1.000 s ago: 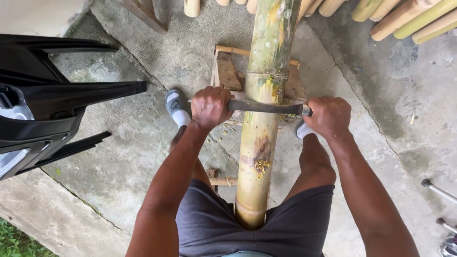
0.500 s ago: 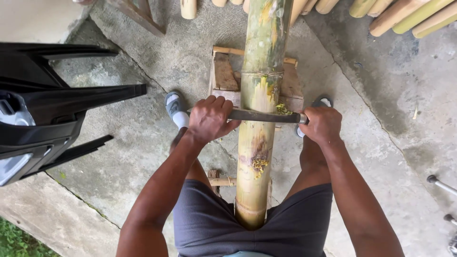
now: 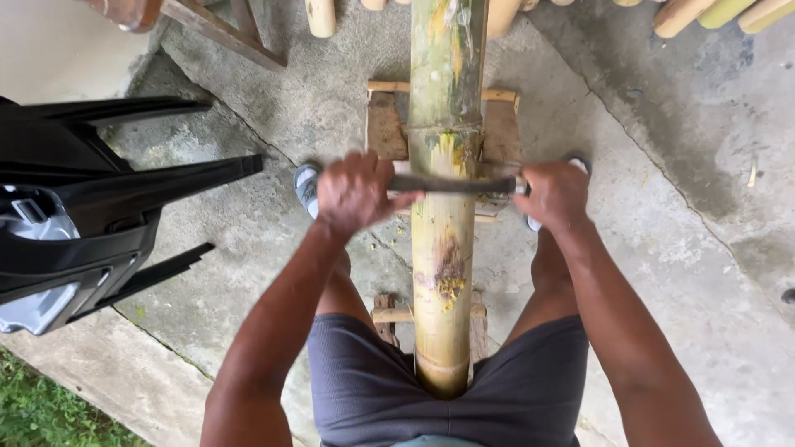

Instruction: The recorder uses a knife to scrape the outer layer of a bamboo pole.

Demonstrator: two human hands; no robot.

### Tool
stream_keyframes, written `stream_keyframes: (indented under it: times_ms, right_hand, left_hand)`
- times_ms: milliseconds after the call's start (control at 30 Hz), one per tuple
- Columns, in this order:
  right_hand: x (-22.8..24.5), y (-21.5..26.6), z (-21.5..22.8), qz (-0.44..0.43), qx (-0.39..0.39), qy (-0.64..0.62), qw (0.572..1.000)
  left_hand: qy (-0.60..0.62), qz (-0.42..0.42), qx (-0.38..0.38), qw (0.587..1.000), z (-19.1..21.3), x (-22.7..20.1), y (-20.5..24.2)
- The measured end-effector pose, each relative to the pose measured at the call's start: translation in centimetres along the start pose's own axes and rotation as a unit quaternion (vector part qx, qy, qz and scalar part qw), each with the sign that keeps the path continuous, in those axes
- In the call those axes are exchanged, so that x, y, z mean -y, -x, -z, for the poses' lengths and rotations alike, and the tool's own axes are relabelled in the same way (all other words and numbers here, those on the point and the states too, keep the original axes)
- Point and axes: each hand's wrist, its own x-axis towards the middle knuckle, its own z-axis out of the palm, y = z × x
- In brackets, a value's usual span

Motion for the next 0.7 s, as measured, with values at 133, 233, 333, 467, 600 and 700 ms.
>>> stream_keyframes:
  times_ms: [133, 233, 333, 467, 600, 700]
  right_hand:
    - [-0.3, -2.4, 1.4, 0.024, -0.023, 0.036, 0.999]
    - [-1.7, -5.4, 1.7, 0.019, 0.006, 0.064, 0.998]
    - [-0.3, -5.7, 2.6, 0.024, -0.011, 0.063, 0.998]
    - [-0.2, -2.5, 1.3, 0.039, 0.009, 0.065, 0.997]
    - [-0.2, -6.3, 3.4, 0.036, 0.004, 0.054, 0.998]
    - [0.9, -7.2, 4.4, 0.051, -0.031, 0.106, 0.993]
  left_hand:
    - [0.039, 0.004, -0.033, 0.999, -0.6, 0.4, -1.0]
    - [0.004, 0.003, -0.055, 0.998, -2.6, 1.7, -2.7]
    - [-0.029, 0.008, -0.031, 0.999, -1.7, 1.6, -2.2]
    - [0.046, 0.044, -0.021, 0.998, -0.6, 0.3, 0.1]
    - [0.011, 0.043, -0.01, 0.999, -2.4, 1.6, -1.6]
    - [0.03, 0.047, -0.03, 0.998, -1.0, 2.3, -3.3]
